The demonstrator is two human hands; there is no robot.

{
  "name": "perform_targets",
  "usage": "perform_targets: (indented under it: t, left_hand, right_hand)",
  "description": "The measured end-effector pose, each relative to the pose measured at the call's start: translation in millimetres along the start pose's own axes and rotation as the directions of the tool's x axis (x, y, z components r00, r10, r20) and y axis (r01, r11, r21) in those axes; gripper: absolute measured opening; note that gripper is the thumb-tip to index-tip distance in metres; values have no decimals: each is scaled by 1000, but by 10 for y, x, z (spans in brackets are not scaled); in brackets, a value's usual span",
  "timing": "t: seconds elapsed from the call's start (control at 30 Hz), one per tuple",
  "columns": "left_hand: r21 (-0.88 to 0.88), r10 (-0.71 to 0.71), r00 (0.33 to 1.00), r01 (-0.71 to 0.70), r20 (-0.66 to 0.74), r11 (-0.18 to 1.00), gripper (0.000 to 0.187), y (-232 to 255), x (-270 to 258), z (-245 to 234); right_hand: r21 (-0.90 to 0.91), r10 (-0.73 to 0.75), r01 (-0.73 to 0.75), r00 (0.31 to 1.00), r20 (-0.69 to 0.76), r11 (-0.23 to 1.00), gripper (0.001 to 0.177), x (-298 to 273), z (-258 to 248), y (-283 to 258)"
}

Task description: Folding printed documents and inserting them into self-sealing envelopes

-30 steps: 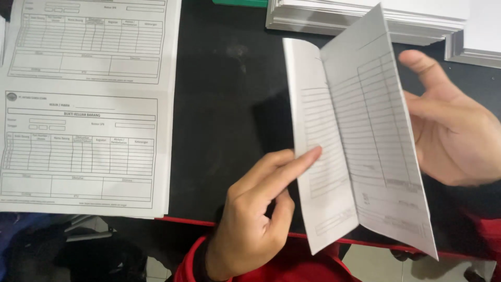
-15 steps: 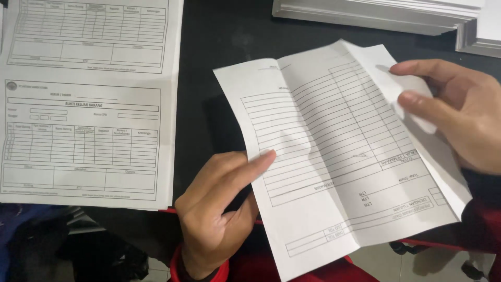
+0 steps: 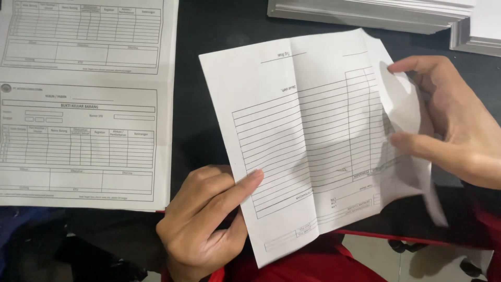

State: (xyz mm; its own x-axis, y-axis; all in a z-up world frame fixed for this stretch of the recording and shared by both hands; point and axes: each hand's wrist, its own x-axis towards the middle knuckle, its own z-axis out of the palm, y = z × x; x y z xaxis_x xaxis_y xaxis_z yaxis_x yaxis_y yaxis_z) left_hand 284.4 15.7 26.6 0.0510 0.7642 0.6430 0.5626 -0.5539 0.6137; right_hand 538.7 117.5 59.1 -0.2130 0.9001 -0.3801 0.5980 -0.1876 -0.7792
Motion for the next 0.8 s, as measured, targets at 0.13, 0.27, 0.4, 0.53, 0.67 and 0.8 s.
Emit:
perform_targets:
  t: [0.13,0.27,0.4,0.53,0.67,0.8]
  left_hand:
    - [-6,-16,1000,16,6,1000,22,-8,-51,-22]
    - [24,-77,997,77,29,997,25,4,-48,-72]
    - [-19,-321,944,324,76,946,37,76,-10,-182]
    - [-78,-456,890,453,-22,888,51,41,-19,-173]
    - [92,-560,825,565,-78,820,21,46,28,-241]
    - [213,-457,889,452,-25,866,20,0,118,-274]
  right_hand:
    - [-25,90,-93,993,-82,995,38,-28,0,48]
    - [-351,-231,163,960,-160,922,11,-2,-99,206]
    - [-176,-120,93,982,-149,980,11,92,-263,396]
    - [-106,93,-126,958,-271,986,12,129,-433,589]
    - [-137,1,-14,996,-92,990,16,545,-1041,1568]
    - [-289,-45,6,991,-128,957,35,85,-918,1527]
